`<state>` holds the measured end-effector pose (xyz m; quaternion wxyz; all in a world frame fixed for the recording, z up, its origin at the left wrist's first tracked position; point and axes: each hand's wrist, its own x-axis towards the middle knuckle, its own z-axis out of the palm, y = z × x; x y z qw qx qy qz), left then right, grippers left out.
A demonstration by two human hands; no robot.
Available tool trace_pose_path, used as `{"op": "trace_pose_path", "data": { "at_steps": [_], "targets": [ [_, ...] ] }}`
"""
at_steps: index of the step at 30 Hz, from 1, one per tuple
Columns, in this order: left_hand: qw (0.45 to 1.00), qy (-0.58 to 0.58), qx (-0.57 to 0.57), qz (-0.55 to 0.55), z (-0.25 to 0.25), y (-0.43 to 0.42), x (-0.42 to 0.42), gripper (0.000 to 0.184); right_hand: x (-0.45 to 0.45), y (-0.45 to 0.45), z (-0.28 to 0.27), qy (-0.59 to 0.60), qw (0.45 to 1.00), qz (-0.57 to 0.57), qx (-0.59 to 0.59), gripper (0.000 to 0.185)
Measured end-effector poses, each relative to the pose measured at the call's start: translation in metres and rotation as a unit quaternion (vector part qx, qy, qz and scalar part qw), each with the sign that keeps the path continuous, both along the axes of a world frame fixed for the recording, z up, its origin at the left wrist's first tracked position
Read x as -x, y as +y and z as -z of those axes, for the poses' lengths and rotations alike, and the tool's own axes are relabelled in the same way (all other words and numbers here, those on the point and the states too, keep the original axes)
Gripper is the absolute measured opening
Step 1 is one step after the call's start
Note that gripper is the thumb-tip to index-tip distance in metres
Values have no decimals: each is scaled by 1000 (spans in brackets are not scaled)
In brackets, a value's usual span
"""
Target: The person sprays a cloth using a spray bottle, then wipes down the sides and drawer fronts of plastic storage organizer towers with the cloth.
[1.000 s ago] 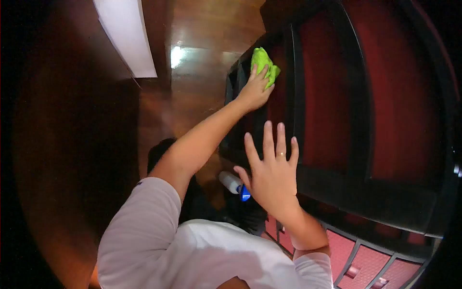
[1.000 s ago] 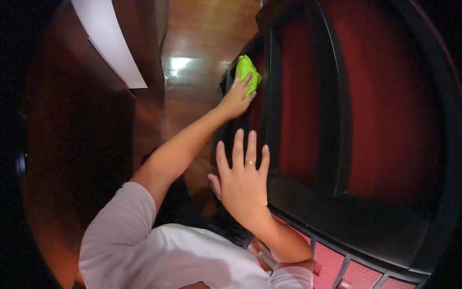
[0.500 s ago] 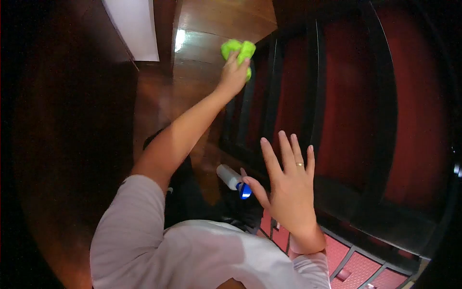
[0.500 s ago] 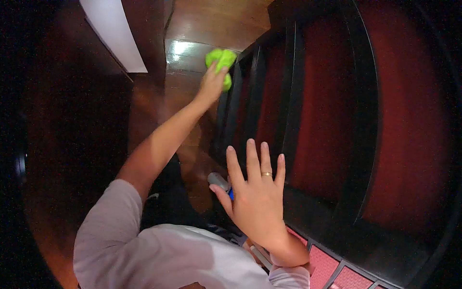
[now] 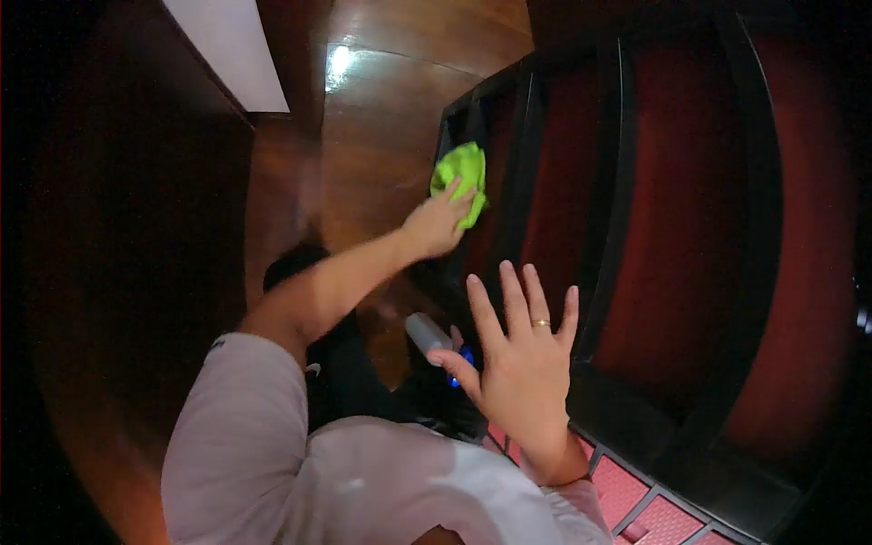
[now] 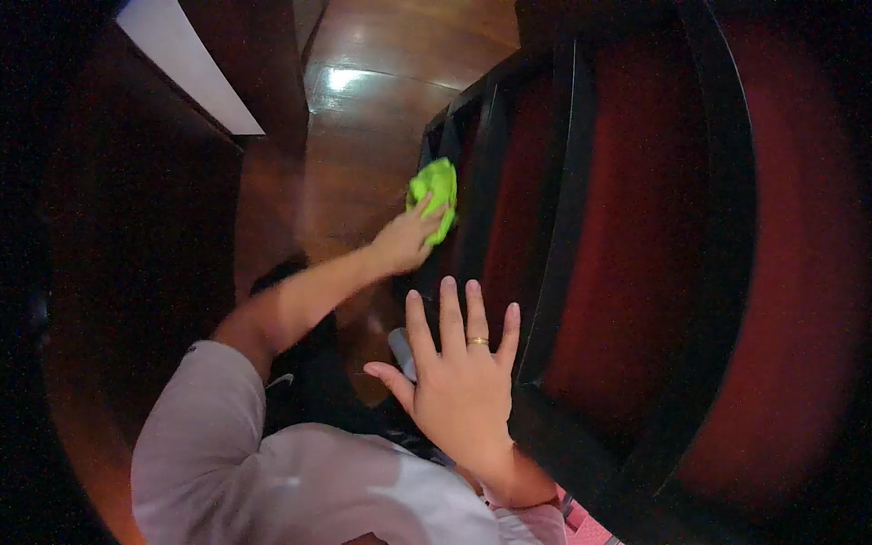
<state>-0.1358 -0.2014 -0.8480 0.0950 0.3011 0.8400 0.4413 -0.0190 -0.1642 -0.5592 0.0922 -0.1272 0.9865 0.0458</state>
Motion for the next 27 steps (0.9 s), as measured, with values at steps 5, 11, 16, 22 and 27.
{"op": "trace_pose_path", "data": {
  "at_steps": [5,11,16,22,27],
  "targets": [
    [994,60,48,79,-18,-30,-87,46,1,-4,-3,5,1000,4,1,65],
    [959,-162,164,162,-56,-35,-49,28,3,-2,16,9,999,-22,23,62],
    [598,-660,-454,-36,-90,-76,-27,39,-4,-4,42,19,1000,-12,11,58],
    [504,-663,-554,8,-72,-106,-27,44,-3,-3,33,-17,994,-6,111,54],
    [457,-665,-591,-9,-29,-114,-14,49,-4,-1,32,-14,992,-14,125,52]
  ]
}}
